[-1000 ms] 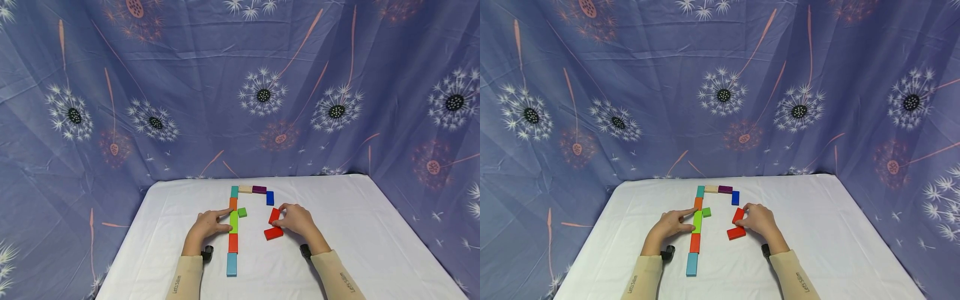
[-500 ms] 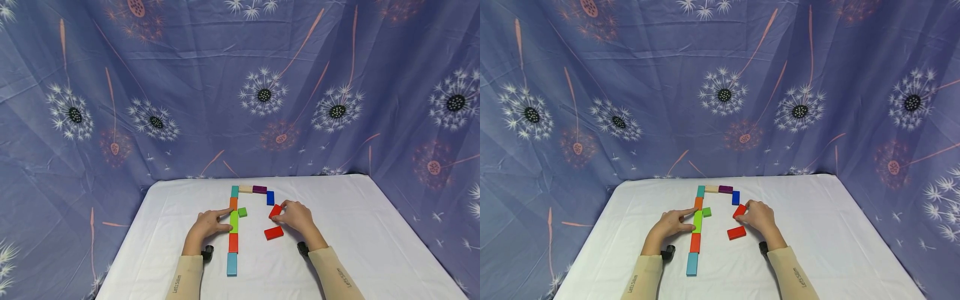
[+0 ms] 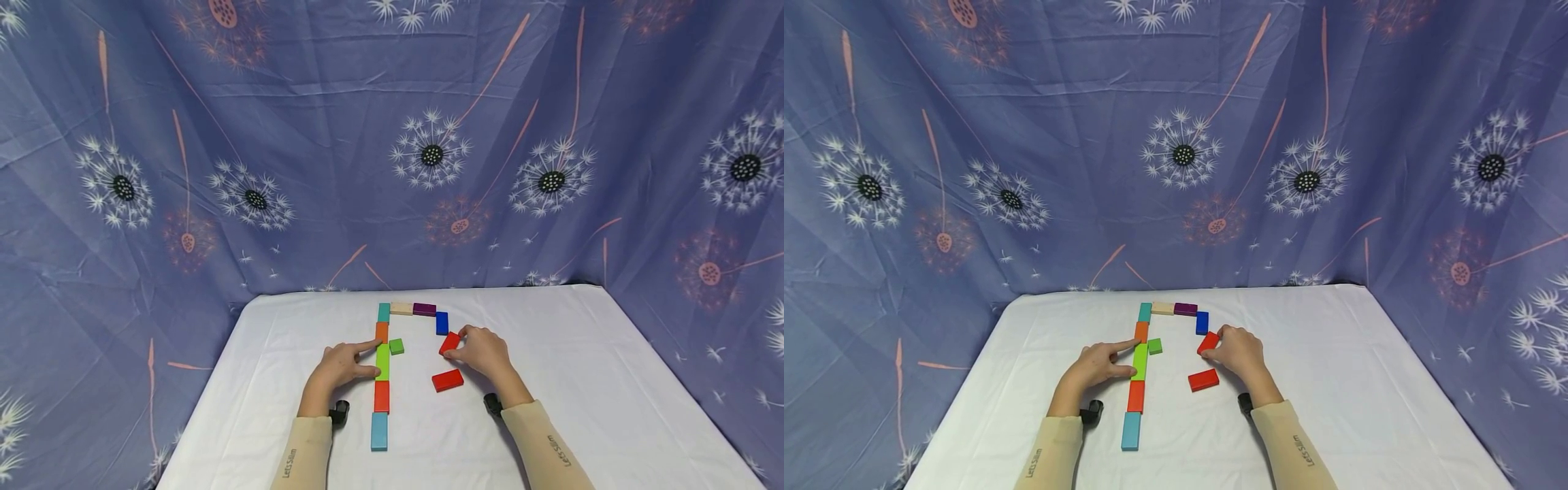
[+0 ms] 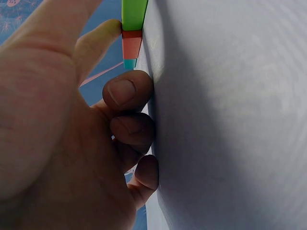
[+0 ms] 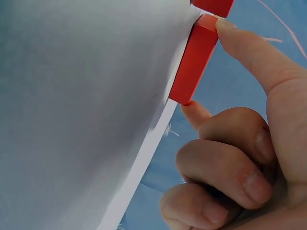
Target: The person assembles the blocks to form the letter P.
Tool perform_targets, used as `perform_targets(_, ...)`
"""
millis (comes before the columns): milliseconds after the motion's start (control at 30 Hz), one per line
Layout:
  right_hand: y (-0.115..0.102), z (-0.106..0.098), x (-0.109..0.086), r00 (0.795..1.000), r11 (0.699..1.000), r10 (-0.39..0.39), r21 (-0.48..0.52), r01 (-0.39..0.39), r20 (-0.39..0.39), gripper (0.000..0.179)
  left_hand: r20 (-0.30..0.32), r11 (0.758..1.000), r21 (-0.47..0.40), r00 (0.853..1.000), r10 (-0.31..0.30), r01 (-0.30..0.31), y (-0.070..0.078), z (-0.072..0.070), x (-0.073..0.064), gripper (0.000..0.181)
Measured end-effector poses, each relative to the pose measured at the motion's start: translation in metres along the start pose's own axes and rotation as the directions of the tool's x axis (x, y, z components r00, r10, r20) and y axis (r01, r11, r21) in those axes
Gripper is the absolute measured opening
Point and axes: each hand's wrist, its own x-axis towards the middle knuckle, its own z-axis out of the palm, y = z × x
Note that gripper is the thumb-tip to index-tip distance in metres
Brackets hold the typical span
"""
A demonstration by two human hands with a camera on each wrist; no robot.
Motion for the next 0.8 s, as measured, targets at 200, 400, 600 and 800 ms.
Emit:
perform_targets(200,-0.003,0.001,0.0,1.0,1.0,0.01,-0.012,-0.011,-0.009,0.064,-0.002,1.0,0.004,1.0,-0.008,0.008,0.0,0.0,0.0,0.073)
perform_targets(400,-0.008,0.0,-0.002,1.0,0.999,0.024,-0.036,-0.024,-0.018,0.064,-0.008,1.0,0.007,1.0,0.002,-0.002,0.0,0.0,0.0,0.072)
perform_targets(600,-0.011,0.0,-0.005,0.999,0.999,0.028,-0.045,-0.03,-0.036,0.063,-0.014,1.0,0.009,1.0,0.02,-0.02,-0.002,0.001,0.0,0.073)
perform_targets(800,-0.014,0.001,-0.006,0.999,0.999,0.023,-0.032,-0.025,-0.041,0.061,-0.01,1.0,0.003,1.0,0.016,-0.016,-0.002,0.001,0.0,0.072)
